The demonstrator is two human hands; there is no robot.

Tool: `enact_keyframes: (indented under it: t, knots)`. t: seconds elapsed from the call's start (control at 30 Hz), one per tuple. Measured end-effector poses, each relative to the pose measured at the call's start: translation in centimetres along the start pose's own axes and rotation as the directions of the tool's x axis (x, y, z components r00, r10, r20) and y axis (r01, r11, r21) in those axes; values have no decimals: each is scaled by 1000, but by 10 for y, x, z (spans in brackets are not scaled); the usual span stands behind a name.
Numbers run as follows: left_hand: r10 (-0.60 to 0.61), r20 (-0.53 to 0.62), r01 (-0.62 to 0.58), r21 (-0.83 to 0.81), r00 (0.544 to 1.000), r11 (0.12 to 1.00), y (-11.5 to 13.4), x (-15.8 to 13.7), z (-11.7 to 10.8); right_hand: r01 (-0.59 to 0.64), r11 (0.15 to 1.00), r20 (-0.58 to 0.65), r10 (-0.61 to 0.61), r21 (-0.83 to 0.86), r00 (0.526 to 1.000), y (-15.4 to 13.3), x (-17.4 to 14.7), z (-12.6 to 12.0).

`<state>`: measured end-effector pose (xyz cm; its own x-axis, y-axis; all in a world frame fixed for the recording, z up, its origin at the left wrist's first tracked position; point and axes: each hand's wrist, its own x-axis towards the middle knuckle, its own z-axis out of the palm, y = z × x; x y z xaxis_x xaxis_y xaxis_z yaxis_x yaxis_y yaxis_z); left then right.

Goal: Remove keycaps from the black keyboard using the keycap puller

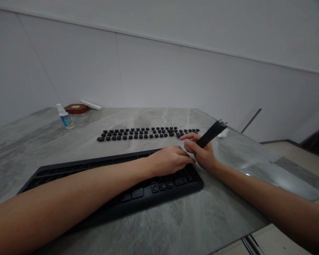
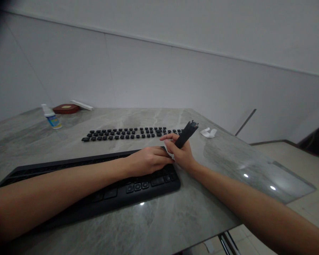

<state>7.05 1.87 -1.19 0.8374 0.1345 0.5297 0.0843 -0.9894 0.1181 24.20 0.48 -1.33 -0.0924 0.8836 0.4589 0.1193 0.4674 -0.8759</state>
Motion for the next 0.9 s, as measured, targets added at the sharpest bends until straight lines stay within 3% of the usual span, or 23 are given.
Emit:
enact_keyframes:
  t: [0.17,0.3,0.4,0.47,0.6,0.7,0.77,0.9]
  knots:
    - [-76,49,75,18,996,997,3,0,-5,6,997,-34,-3,77,999,-3,5,-1]
    - [-173,88,181,-91,981,979,6,1,-9,59,997,-144,-51,56,988,-11,9,-9]
    - [-224,33,226,-178,974,958,5,0,-8,119,993,-182,-120,-17,976,-16,10,-17]
    - [-230,-26,221,-182,973,958,3,0,-7,112,987,-132,-127,-112,983,-17,10,-23]
    - [-292,-228,262,-155,929,953,-3,-3,-6,60,941,110,-25,-334,994,-16,9,-29]
    - [-299,-381,282,-100,875,954,-6,-5,-9,14,908,185,70,-418,980,-14,9,-27]
    - [-251,-429,252,-56,868,966,-8,-6,-10,-102,927,187,179,-360,966,-14,10,-25]
    - [-115,-414,157,68,903,985,-7,-5,-10,-334,938,175,346,-96,922,-16,10,-20]
